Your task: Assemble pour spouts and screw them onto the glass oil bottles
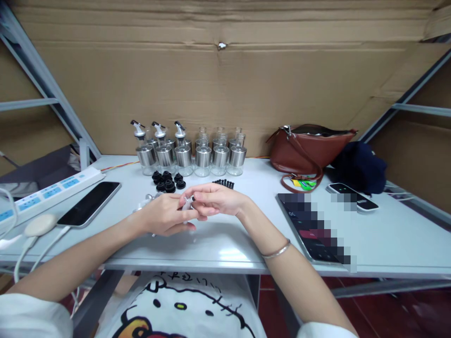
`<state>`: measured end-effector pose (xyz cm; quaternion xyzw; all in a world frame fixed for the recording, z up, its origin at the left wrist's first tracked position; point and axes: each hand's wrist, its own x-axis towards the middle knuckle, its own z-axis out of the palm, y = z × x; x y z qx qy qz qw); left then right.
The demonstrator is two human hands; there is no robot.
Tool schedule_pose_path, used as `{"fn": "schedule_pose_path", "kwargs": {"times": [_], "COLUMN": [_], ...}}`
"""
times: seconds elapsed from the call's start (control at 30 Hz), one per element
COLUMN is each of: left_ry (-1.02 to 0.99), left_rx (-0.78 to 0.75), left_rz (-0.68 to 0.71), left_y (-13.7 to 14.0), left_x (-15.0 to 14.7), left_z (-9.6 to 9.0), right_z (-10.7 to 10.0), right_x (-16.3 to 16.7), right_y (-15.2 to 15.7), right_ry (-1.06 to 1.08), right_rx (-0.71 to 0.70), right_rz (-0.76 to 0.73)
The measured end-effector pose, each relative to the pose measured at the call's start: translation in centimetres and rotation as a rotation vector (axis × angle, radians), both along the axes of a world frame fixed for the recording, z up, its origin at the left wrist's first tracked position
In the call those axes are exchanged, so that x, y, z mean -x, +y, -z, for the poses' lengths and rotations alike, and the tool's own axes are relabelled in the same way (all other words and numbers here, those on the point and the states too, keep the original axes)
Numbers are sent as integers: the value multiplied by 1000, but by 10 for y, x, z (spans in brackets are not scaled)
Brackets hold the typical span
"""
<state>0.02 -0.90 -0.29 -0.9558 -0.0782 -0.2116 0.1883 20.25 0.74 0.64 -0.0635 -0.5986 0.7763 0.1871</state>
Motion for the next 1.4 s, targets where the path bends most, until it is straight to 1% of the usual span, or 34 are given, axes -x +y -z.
{"fn": "schedule_pose_path", "kwargs": {"times": [0.17, 0.27, 0.4, 0.7, 0.9, 1.1, 1.23, 1.3, 1.4], "left_ry": [-77, -53, -19, -77, -20, 35, -79, -150, -219], "left_rx": [-33, -25, -13, -69, -12, 44, 40, 71, 155], "left_rz": [31, 18, 1, 31, -10, -22, -20, -46, -63], "left_y": [-1, -1, 0, 0, 1, 0, 2, 4, 11], "left_x": [-1, -2, -2, -2, -1, -2, -1, 1, 9], "left_z": [-1, 0, 1, 1, 1, 1, 2, 1, -6], "right_z": [-1, -2, -3, -6, -8, -7, -10, -12, -12], "right_x": [2, 2, 2, 4, 5, 6, 7, 8, 8], "right_y": [-1, -2, -2, -3, -4, -3, -5, -6, -5], "right_ry": [21, 21, -10, 9, -33, -74, -61, -48, -39], "right_rx": [32, 36, 26, -22, -19, -99, -102, -96, -80], "right_rz": [-39, -31, -19, 6, 58, 100, 163, 236, 387]}}
